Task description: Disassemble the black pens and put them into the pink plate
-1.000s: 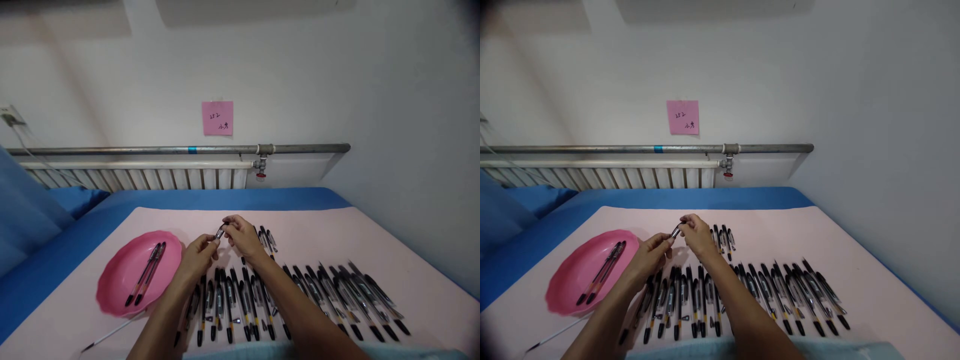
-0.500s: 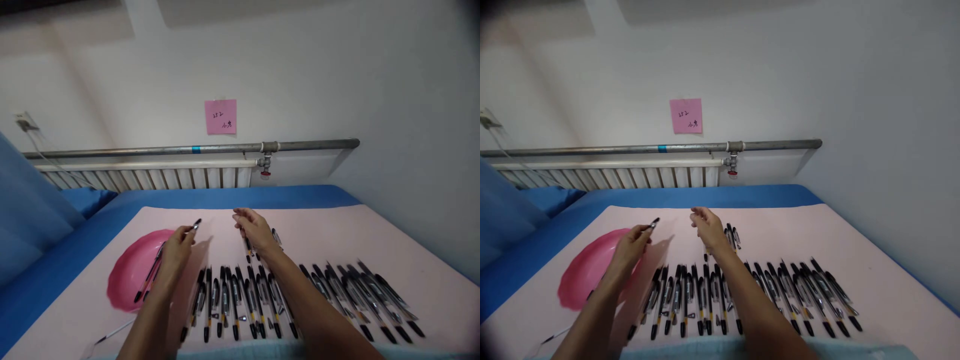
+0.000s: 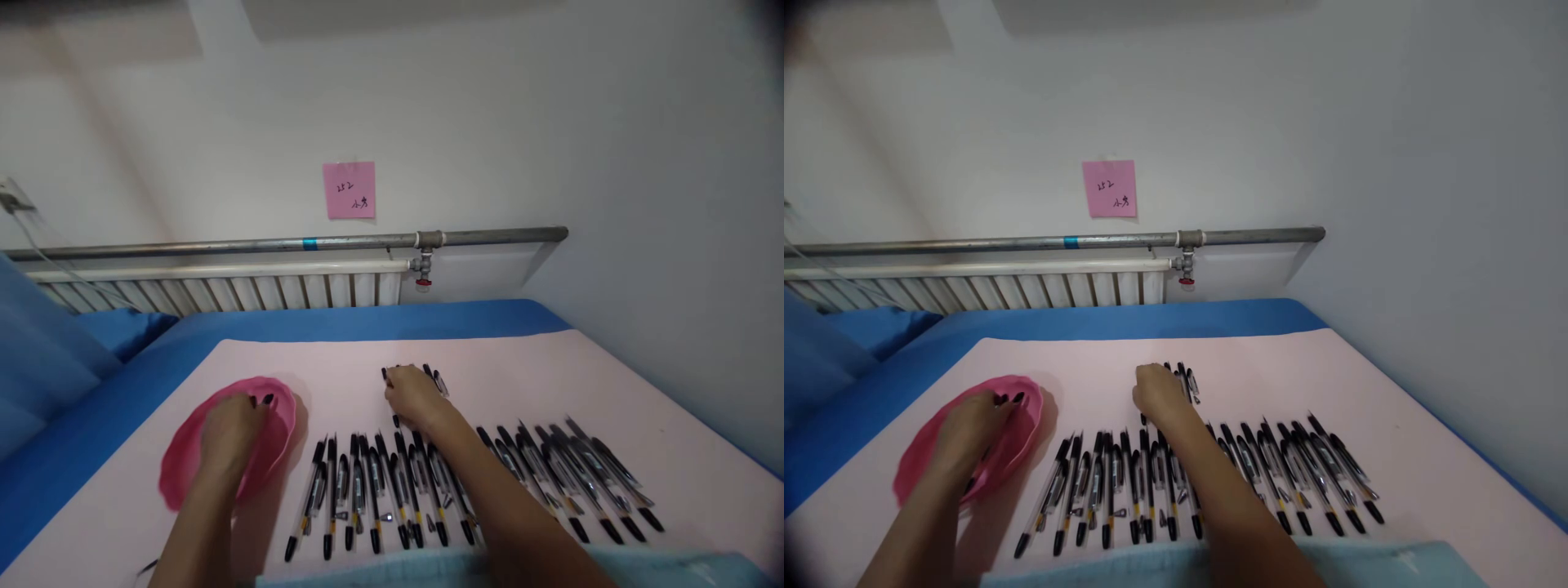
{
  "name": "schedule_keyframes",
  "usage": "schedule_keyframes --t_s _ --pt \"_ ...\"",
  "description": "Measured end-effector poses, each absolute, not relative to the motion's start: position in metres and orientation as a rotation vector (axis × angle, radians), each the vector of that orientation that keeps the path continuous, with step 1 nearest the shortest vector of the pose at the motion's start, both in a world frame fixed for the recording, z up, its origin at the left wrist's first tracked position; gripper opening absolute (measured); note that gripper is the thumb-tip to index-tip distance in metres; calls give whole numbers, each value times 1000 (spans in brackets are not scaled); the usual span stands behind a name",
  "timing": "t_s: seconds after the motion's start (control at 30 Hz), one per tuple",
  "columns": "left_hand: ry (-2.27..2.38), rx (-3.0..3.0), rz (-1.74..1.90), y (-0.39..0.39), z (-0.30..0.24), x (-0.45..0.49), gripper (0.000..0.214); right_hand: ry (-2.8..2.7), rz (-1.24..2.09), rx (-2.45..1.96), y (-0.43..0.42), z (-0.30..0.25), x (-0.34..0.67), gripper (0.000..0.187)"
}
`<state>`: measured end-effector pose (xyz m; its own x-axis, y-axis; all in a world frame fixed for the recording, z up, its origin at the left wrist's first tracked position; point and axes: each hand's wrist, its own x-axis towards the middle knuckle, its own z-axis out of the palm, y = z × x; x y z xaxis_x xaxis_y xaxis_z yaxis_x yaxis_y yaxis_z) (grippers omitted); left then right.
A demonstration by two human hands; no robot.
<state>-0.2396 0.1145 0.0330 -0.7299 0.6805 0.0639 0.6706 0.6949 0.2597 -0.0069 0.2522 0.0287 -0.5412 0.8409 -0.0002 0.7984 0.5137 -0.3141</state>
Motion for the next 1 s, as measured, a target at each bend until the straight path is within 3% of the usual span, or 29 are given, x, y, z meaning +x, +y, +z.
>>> schedule_keyframes --t_s 0.17,0.37,0.6,0.7,0.83,1.0 --pt "2777 1352 606 128 48 -201 35 -2707 336 -1387 232 27 -17 25" --pt "2057 1083 1175 145 39 -149 26 -2681 300 -1314 225 29 -23 28" --pt "1574 508 1637 151 25 -152 28 -2557 660 -912 195 30 -46 22" --pt "1568 467 1723 150 28 -157 26 -2576 611 -951 204 32 -40 21" --pt "1584 482 1695 149 32 -153 26 -2575 254 -1370 234 34 -19 22" --pt "1564 535 1600 150 31 -146 25 -2644 259 -1433 246 25 -12 25"
